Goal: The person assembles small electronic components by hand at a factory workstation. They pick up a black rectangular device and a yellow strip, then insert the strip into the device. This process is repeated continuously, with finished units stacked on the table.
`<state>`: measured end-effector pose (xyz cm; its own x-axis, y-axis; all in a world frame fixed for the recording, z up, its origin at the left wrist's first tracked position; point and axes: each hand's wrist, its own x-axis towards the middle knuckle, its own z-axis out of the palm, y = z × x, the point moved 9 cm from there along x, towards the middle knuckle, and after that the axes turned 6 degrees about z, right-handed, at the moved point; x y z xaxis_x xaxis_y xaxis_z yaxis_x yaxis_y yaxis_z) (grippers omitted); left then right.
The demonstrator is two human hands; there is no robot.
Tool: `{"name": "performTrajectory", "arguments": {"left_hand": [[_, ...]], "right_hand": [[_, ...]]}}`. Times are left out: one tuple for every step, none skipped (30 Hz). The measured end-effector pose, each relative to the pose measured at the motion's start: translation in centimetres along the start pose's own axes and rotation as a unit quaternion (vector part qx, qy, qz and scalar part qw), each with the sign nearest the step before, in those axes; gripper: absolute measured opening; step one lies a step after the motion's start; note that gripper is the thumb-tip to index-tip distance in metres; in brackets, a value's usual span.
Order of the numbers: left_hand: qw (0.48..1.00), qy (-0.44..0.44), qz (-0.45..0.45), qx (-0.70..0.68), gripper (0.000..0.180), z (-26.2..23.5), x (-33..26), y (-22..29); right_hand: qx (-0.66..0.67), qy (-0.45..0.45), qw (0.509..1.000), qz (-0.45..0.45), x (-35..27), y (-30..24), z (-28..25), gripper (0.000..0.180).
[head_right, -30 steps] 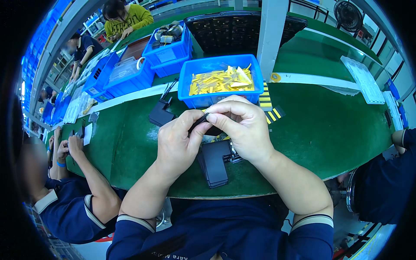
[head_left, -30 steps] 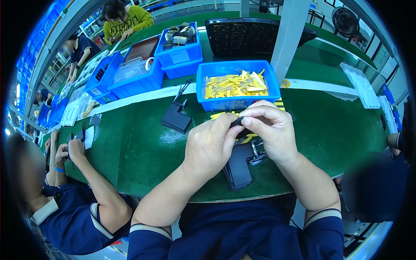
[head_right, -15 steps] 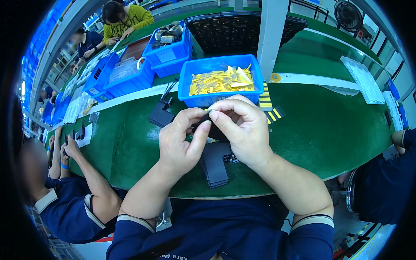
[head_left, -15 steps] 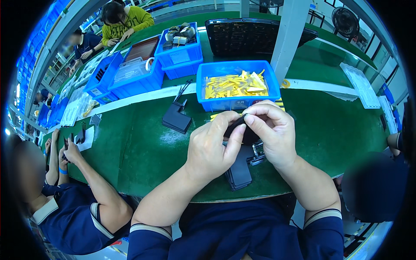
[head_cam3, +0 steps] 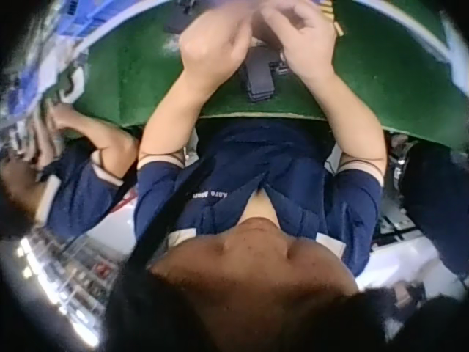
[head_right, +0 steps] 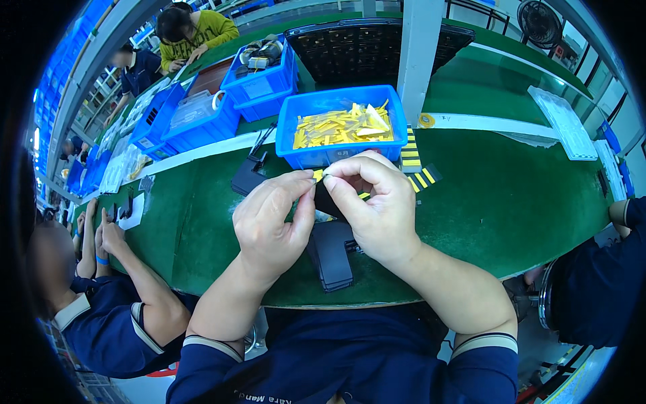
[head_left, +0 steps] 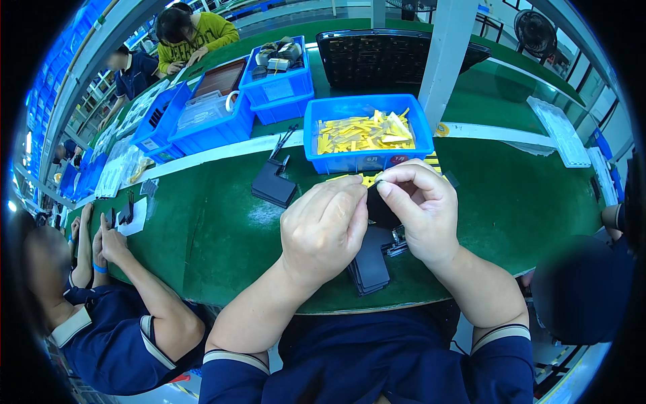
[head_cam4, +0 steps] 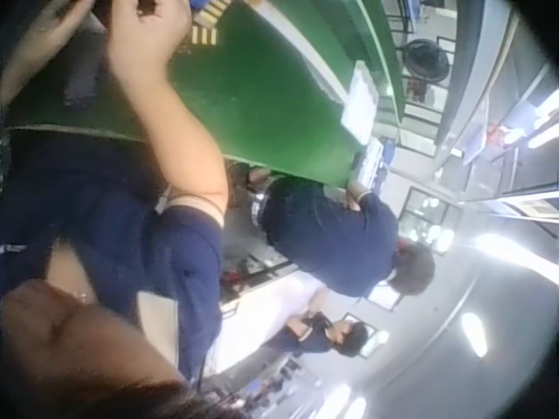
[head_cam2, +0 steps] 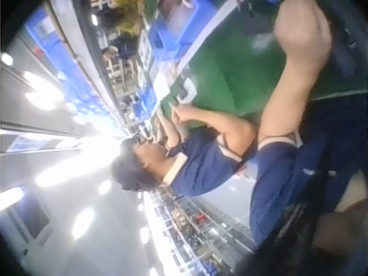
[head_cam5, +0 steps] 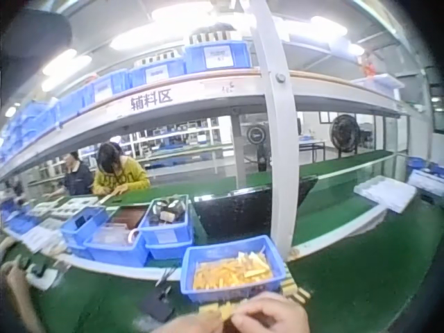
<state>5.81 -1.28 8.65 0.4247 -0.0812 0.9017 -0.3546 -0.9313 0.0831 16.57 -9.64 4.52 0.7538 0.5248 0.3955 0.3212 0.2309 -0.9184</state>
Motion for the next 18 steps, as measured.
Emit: {"name": "performTrajectory", "arguments": {"left_hand": [[1.0, -0.004, 0.001, 0.001, 0.018, 0.0, 0.0, 0.0], [1.0, -0.008, 0.002, 0.002, 0.018, 0.0, 0.0, 0.1], [1.0, -0.013, -0.006, -0.002, 0.017, 0.1, 0.0, 0.0], [1.0, -0.018, -0.015, -0.006, 0.015, 0.1, 0.1, 0.0], [0.999, -0.024, -0.023, -0.011, 0.014, 0.1, 0.2, 0.0], [0.999, -0.031, -0.029, -0.015, 0.013, 0.2, 0.3, 0.0], [0.998, -0.039, -0.034, -0.019, 0.012, 0.2, 0.3, -0.1], [0.998, -0.047, -0.04, -0.022, 0.012, 0.3, 0.3, -0.3], [0.997, -0.046, -0.05, -0.032, 0.011, 0.3, 0.2, -0.6], [0.996, -0.045, -0.061, -0.043, 0.01, 0.3, 0.0, -0.9], [0.995, -0.045, -0.071, -0.053, 0.009, 0.3, -0.1, -1.2], [0.992, -0.05, -0.091, -0.073, 0.009, 0.5, -0.2, -1.7], [0.988, -0.054, -0.112, -0.092, 0.008, 0.6, -0.3, -2.1], [0.983, -0.059, -0.132, -0.112, 0.008, 0.8, -0.4, -2.5], [0.976, -0.064, -0.159, -0.135, 0.008, 0.9, -0.6, -2.9], [0.967, -0.068, -0.186, -0.157, 0.008, 1.1, -0.8, -3.3], [0.958, -0.073, -0.213, -0.179, 0.008, 1.2, -1.0, -3.6], [0.947, -0.079, -0.24, -0.201, 0.009, 1.4, -1.2, -4.0]], "right_hand": [[-0.003, 0.002, 1.0, -0.004, 0.0, -0.1, -0.1, 0.006], [-0.005, 0.004, 1.0, -0.008, 0.0, -0.1, -0.1, 0.006], [-0.008, 0.006, 1.0, -0.011, 0.1, -0.1, -0.2, 0.006], [-0.015, 0.007, 1.0, -0.011, 0.1, -0.2, -0.2, 0.006], [-0.021, 0.008, 1.0, -0.012, 0.1, -0.3, -0.3, 0.006], [-0.028, 0.009, 1.0, -0.012, 0.1, -0.4, -0.3, 0.006], [-0.024, 0.009, 1.0, -0.015, 0.1, -0.4, -0.3, 0.006], [-0.02, 0.009, 1.0, -0.018, 0.0, -0.4, -0.3, 0.006], [-0.016, 0.008, 1.0, -0.021, 0.0, -0.5, -0.2, 0.006], [-0.021, 0.007, 0.999, -0.025, 0.0, -0.5, -0.2, 0.006], [-0.026, 0.005, 0.999, -0.029, 0.0, -0.6, -0.1, 0.006], [-0.033, 0.005, 0.999, -0.031, 0.0, -0.7, -0.1, 0.006], [-0.033, 0.003, 0.999, -0.03, 0.0, -0.7, -0.1, 0.006], [-0.032, 0.001, 0.999, -0.029, 0.0, -0.8, -0.1, 0.006], [-0.03, -0.003, 0.999, -0.028, 0.0, -0.8, 0.0, 0.006], [-0.037, -0.005, 0.999, -0.029, 0.0, -1.0, 0.1, 0.006], [-0.043, -0.008, 0.999, -0.031, -0.1, -1.2, 0.1, 0.006], [-0.049, -0.01, 0.998, -0.033, -0.1, -1.3, 0.1, 0.006]]}}
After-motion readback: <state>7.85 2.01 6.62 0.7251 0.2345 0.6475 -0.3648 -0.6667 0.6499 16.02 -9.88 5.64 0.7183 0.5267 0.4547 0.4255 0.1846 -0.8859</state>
